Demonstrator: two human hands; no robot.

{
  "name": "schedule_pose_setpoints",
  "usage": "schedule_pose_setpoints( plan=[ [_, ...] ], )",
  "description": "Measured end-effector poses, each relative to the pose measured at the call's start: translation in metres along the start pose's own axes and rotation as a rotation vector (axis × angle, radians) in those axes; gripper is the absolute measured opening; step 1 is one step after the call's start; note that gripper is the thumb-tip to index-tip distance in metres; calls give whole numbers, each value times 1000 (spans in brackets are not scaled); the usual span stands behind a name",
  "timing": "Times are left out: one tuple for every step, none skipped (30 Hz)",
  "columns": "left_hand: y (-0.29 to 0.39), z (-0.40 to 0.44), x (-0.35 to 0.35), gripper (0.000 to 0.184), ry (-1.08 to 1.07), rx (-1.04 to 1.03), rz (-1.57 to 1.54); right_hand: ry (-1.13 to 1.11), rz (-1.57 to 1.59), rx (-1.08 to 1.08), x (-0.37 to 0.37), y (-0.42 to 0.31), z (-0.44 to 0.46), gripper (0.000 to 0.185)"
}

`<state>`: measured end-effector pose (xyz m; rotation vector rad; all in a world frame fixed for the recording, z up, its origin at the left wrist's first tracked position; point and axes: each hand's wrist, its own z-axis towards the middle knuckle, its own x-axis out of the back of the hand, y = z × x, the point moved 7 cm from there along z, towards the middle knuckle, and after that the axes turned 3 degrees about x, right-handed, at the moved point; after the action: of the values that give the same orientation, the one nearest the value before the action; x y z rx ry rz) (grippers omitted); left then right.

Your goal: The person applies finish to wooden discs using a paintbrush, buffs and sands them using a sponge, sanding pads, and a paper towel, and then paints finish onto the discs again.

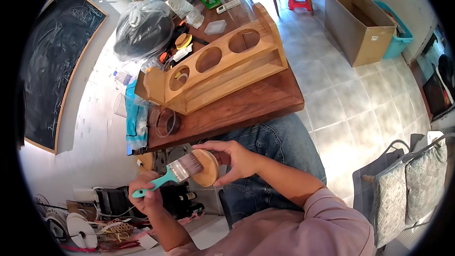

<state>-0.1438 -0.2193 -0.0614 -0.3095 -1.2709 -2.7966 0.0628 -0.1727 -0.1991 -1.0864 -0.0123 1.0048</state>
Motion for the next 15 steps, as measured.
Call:
schedule_pose_setpoints(
  plan=[
    [2,1,5,24,-6,-18,1,-15,34,10,0,-1,0,102],
    [3,0,6,25,2,-41,-28,-17,36,4,1,-1,0,102],
    [7,1,5,25,12,-61,-56,-21,40,-4,1,-1,1,103],
    [10,0,4,26,28,-80,-81,-28,47,-17,-1,0,0,104],
    [11,-3,0,27,32,-86,-84,-34,80,-49,-2,3,-1,104],
    [10,-3,-5,27,2,-59,-83,-41,111,-80,-3,6,-1,105],
    [9,-3,-10,26,-29,-34,-83,-48,140,-110,-4,9,-1,105],
    [8,-3,-14,26,-64,-8,-86,-52,152,-115,-4,11,-2,105],
    [6,-4,-13,25,-40,4,-69,-54,163,-117,-2,14,-3,105],
    [4,-5,-9,24,-24,-3,-65,-54,172,-117,0,16,-4,105],
    [3,-7,-3,24,-11,-9,-63,-47,168,-98,2,16,-5,104],
    [4,-5,1,24,2,-16,-61,-42,165,-79,5,15,-5,104],
    [7,-3,1,27,-45,-17,-36,-39,163,-60,6,15,-4,103],
    [9,-3,3,27,-21,-30,-54,-32,179,-40,7,15,-4,103],
    [11,-3,4,28,7,-41,-69,-27,198,-24,6,15,-3,104]
  ],
)
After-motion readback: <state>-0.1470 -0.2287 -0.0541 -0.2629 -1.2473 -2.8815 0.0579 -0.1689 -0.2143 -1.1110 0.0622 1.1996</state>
